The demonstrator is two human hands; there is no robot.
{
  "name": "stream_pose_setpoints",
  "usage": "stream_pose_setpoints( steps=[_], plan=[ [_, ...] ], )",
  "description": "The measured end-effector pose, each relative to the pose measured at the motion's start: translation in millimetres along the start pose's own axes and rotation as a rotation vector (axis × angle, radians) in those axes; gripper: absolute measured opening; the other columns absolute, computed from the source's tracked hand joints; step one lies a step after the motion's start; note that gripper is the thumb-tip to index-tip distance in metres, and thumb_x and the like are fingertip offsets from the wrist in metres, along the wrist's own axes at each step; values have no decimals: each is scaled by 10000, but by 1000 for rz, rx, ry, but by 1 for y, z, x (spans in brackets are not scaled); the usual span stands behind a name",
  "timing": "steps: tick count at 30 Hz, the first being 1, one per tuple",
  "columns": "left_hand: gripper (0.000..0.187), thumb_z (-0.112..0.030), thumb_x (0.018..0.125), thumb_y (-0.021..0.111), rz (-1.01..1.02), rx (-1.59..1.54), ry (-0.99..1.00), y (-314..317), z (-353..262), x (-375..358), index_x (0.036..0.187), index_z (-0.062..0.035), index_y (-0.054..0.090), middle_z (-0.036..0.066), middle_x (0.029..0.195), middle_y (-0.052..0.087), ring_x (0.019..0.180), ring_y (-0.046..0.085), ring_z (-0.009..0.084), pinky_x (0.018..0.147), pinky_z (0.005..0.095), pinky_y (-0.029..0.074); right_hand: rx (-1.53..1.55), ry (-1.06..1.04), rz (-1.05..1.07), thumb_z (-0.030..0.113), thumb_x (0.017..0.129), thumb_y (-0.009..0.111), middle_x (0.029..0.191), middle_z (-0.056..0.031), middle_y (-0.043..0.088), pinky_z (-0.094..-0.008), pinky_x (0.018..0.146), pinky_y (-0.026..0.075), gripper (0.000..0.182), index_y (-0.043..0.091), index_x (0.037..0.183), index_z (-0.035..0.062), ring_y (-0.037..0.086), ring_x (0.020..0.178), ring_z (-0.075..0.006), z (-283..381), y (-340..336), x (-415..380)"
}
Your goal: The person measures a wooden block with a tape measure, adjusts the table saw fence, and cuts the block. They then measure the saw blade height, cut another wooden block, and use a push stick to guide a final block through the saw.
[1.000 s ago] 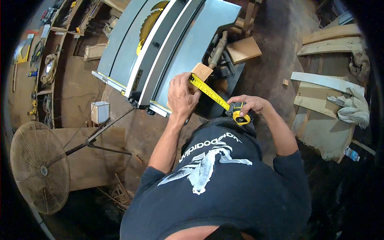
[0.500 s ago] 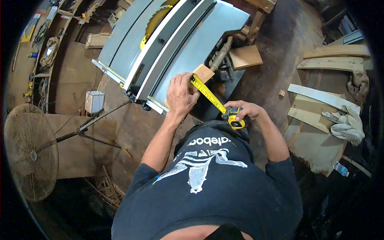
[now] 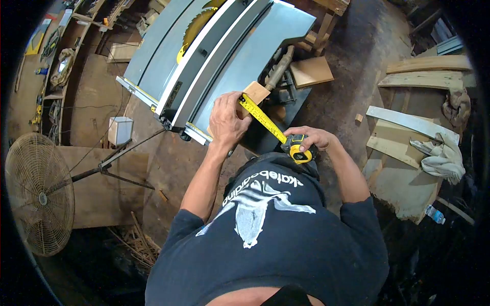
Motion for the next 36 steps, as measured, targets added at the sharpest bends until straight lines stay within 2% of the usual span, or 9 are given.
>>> stream_pose_setpoints(
  steps=[15,22,24,28,31,34,36],
  plan=[
    [548,-113,660,803,2,0,-42,2,1,-2,1178,-83,628,130,1153,662,1083,615,341,919,435,514,108,44,31,171,634,778,1077,-73,689,-302,906,470,726,594,1322,36,631,1000,-192,12,0,-4],
    [557,-98,641,813,3,-26,-36,0,-1,1,1163,-76,620,131,1111,666,1068,618,352,902,447,517,44,39,31,195,638,789,1087,-77,689,-302,908,470,731,592,1323,31,631,1001,-193,13,-5,-4],
    [553,-99,649,810,11,-33,-64,0,-2,0,1169,-75,621,134,1110,668,1057,624,353,899,447,518,54,87,16,178,592,758,1133,-115,677,-299,914,485,778,571,1321,-15,634,1039,-214,15,-6,-5],
    [578,-134,685,789,47,-27,-146,6,3,-3,1235,-65,628,175,1119,682,1015,658,358,899,447,524,33,71,-9,197,592,760,1135,-110,677,-296,913,484,769,581,1311,-9,633,1035,-213,16,-7,-6],
    [574,-155,693,780,56,-13,-170,6,2,-2,1238,-61,625,182,1121,689,1015,666,363,892,450,528,-24,31,27,268,652,773,1081,-79,672,-293,915,454,732,599,1323,34,613,1012,-193,17,-7,-7],
    [587,-165,689,782,64,-1,-175,6,3,-3,1244,-62,623,183,1134,687,1025,665,364,890,448,530,2,52,27,263,642,776,1083,-76,670,-291,918,452,740,600,1325,39,608,1013,-192,15,-8,-6],
    [572,-156,691,785,66,-8,-184,5,1,-2,1232,-66,624,178,1121,687,1027,661,363,892,451,529,50,103,6,227,575,764,1105,-111,687,-303,894,503,787,583,1306,2,652,1009,-214,23,-3,-7]
  ],
)
Point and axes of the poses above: each hand's wrist, its own x-axis towards the middle knuckle, its own y-axis out of the palm, z = x × y, the point moved 1 cm from there along x, towards the middle knuckle
